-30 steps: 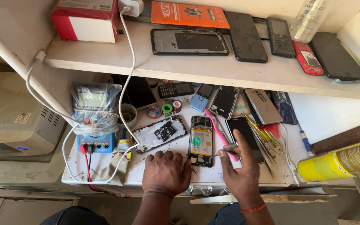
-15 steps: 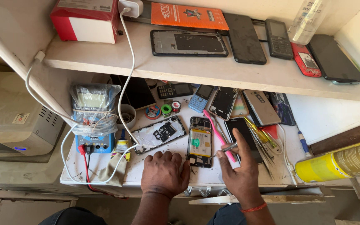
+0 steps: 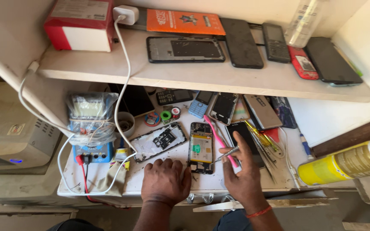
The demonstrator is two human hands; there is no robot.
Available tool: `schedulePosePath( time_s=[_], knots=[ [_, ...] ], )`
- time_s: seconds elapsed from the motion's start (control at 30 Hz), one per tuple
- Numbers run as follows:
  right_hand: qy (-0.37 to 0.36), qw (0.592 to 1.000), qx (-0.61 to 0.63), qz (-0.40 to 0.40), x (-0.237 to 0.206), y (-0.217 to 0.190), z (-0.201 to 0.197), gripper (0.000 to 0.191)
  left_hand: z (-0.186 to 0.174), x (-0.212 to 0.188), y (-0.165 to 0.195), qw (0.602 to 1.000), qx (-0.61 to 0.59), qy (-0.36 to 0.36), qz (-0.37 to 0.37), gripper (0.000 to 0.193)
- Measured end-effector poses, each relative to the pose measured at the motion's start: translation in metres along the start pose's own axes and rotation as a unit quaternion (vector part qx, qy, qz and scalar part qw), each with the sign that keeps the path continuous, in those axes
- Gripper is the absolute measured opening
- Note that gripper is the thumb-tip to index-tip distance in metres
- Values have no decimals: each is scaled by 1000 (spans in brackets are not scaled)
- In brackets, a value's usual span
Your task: The person works at a repair bench on a disassembled smartphone, using a small screwdriver to work on the phone's internal components while holding the device steady with the other hand. Various phones, tools, and a power supply are arranged on the bench and shelf around them.
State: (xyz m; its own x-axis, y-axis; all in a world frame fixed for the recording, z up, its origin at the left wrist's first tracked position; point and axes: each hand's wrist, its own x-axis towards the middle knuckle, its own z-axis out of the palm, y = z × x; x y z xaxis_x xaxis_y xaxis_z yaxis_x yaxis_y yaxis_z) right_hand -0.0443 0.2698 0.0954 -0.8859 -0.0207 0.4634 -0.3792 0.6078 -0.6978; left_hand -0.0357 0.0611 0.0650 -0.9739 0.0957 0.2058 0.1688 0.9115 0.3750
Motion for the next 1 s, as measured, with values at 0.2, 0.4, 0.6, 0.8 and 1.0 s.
schedulePosePath(
  time_s=[0.2,0.4,0.6,0.8,1.0],
  knots=[
    [-1,997,-4,81,1,2,1,75,0,0,1,1000,16,-1,-5,33],
    [29,998,32,36,-1,8,-5,76,-2,1,1,1000,18,-1,-9,31],
    [30,998,52,36,-11,16,3,74,-1,0,-1,1000,16,5,-4,30],
    [35,987,137,83,-15,30,11,54,0,0,-3,1000,10,22,7,30],
    [-59,997,-34,34,-6,25,15,15,0,-1,-1,999,-1,39,16,28]
  ],
)
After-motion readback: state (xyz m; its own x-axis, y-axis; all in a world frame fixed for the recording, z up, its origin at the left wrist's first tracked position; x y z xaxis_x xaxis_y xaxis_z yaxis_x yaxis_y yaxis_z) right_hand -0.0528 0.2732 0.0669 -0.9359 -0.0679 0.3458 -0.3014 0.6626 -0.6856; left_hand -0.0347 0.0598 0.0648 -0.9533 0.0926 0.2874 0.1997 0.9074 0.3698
